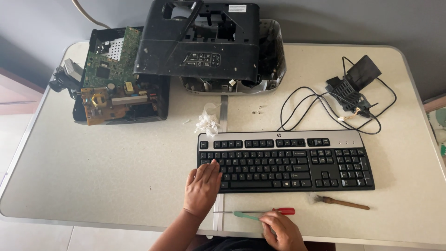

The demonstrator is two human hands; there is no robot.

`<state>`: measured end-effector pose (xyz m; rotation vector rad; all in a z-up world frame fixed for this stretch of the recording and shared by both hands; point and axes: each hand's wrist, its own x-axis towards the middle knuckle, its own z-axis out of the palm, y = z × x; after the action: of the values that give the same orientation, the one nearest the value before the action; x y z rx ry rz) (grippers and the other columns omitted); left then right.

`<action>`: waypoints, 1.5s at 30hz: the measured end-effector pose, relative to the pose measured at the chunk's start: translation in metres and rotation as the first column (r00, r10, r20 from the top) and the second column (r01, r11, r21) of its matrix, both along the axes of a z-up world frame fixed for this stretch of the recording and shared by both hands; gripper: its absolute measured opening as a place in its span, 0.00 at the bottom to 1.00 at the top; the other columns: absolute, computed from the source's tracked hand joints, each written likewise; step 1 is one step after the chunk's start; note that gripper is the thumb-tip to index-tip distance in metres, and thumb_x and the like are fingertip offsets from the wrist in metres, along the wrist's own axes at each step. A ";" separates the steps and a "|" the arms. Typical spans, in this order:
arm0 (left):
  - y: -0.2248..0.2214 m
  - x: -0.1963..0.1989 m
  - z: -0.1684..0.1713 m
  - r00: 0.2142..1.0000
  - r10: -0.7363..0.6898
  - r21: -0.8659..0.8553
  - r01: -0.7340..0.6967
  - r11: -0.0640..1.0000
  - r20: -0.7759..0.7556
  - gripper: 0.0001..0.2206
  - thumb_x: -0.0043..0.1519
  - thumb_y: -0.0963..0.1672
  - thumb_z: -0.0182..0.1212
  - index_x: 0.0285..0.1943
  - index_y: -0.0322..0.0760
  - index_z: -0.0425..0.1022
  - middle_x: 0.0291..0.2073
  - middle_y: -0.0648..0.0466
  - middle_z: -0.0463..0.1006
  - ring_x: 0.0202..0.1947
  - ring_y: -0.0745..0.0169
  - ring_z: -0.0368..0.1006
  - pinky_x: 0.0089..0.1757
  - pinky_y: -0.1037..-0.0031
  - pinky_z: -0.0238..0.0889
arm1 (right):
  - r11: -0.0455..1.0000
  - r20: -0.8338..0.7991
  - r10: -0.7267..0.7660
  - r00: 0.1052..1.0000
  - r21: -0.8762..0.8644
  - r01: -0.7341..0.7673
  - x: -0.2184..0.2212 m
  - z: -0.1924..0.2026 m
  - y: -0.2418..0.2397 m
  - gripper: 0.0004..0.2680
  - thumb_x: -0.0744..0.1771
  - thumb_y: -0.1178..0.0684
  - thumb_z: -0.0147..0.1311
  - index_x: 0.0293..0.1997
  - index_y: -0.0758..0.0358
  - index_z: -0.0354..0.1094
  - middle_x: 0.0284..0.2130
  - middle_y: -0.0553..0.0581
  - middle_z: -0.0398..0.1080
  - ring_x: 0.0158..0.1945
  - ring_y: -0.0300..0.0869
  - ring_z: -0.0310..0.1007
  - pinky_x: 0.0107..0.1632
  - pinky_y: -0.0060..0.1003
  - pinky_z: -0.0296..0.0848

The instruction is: Disassembling and cleaning a computer keyboard using a screwdriver and various brushes

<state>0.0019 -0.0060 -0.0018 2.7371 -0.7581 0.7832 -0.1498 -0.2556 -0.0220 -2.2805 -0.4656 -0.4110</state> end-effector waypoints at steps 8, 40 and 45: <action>0.004 -0.001 -0.012 0.998 0.013 -0.022 -0.015 1.000 -0.061 0.14 0.67 0.48 0.58 0.59 0.46 0.80 0.58 0.62 0.80 0.57 0.66 0.72 0.54 0.69 0.61 | 1.000 -0.010 0.012 1.000 -0.011 -0.012 0.000 -0.001 -0.001 0.08 0.65 0.62 0.54 0.47 0.62 0.71 0.37 0.55 0.75 0.38 0.43 0.78 0.46 0.35 0.78; 0.002 -0.022 -0.033 0.932 0.179 -0.085 -0.215 0.973 -0.315 0.26 0.63 0.61 0.50 0.69 0.61 0.68 0.77 0.46 0.51 0.77 0.42 0.45 0.68 0.40 0.24 | 1.000 0.007 -0.007 1.000 -0.017 0.007 -0.006 -0.005 -0.003 0.06 0.66 0.60 0.54 0.47 0.60 0.71 0.38 0.54 0.75 0.38 0.43 0.77 0.47 0.37 0.78; 0.003 -0.019 -0.036 0.930 0.211 -0.071 -0.242 0.968 -0.300 0.30 0.64 0.62 0.48 0.74 0.60 0.61 0.77 0.48 0.53 0.76 0.45 0.47 0.69 0.42 0.24 | 0.988 0.115 -0.027 0.993 -0.147 0.043 -0.007 -0.020 -0.022 0.08 0.66 0.59 0.55 0.48 0.62 0.73 0.41 0.55 0.78 0.43 0.45 0.79 0.48 0.38 0.79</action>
<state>-0.0174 -0.0033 -0.0374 2.7841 -0.3332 0.4276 -0.1573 -0.2773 -0.0422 -2.4218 -0.5292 -0.5407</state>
